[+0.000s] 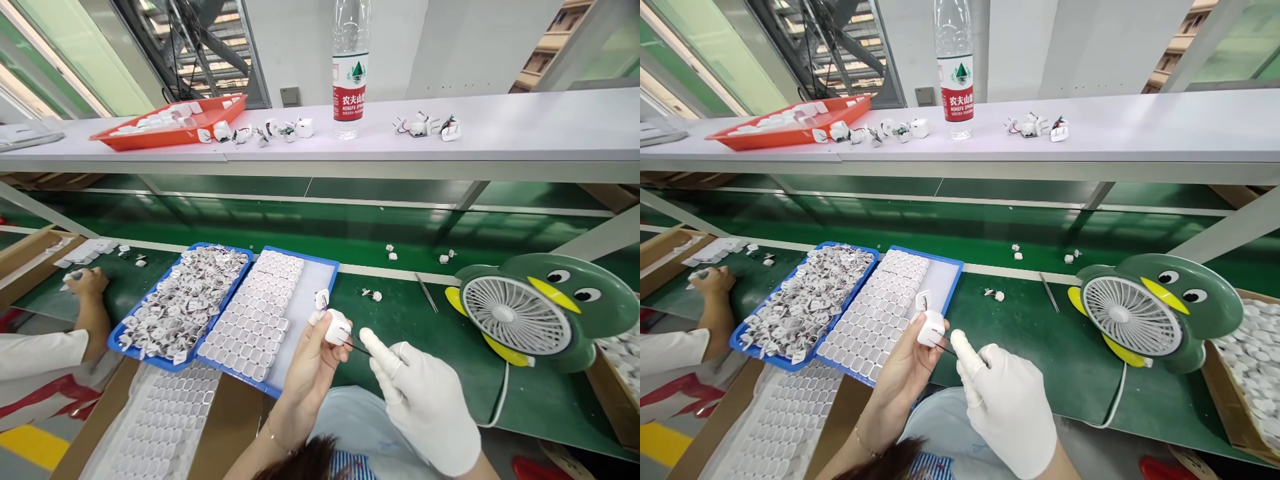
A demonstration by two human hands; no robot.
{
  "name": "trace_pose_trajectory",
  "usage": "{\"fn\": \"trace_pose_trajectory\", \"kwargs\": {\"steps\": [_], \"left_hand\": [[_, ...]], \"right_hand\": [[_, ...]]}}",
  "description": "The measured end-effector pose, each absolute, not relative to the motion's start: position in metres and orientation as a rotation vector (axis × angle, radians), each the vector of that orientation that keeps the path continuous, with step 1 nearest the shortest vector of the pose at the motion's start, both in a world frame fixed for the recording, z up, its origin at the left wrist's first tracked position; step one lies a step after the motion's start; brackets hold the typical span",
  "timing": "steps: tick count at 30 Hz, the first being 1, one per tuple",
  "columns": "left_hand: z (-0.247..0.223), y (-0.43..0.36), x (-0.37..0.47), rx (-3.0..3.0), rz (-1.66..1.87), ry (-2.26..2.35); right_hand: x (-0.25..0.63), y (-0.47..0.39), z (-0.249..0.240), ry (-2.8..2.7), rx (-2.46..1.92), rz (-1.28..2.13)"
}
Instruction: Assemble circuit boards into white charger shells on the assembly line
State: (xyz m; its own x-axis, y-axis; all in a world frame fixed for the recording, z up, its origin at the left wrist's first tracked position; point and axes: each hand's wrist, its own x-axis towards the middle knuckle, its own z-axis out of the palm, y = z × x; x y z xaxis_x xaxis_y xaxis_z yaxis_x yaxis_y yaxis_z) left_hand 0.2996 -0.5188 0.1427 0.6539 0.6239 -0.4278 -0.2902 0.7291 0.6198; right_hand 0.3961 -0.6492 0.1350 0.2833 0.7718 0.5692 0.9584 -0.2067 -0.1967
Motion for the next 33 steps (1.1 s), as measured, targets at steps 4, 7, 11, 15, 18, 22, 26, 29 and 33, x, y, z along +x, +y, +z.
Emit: {"fn": "trace_pose_trajectory", "kwargs": {"steps": [4,7,11,15,18,22,26,29,33], "left_hand": [[0.141,-0.52,0.301,0.508,0.538,0.708],[0.144,-0.519,0.303,0.408,0.525,0.74],[0.15,-0.516,0.304,0.315,0.552,0.796],[0.152,-0.515,0.304,0.25,0.512,0.802],[0.151,-0.515,0.304,0.227,0.5,0.792],[0.148,-0.515,0.299,0.262,0.544,0.785],[0.145,-0.512,0.287,0.355,0.682,0.719],[0.14,-0.506,0.27,0.438,0.795,0.684],[0.127,-0.498,0.237,0.39,0.867,0.807]], "right_hand": [[0.396,-0.651,0.141,-1.518,-1.899,-0.375],[0.398,-0.652,0.142,-1.472,-1.86,-0.348],[0.4,-0.653,0.135,-1.417,-1.88,-0.312],[0.397,-0.655,0.134,-1.42,-1.879,-0.302],[0.395,-0.655,0.135,-1.399,-1.869,-0.268],[0.404,-0.647,0.107,-1.081,-1.865,0.119],[0.414,-0.628,0.029,-0.339,-1.688,0.769],[0.403,-0.621,-0.029,-0.207,-1.659,0.909],[0.38,-0.632,-0.075,-0.126,-1.677,1.039]]}}
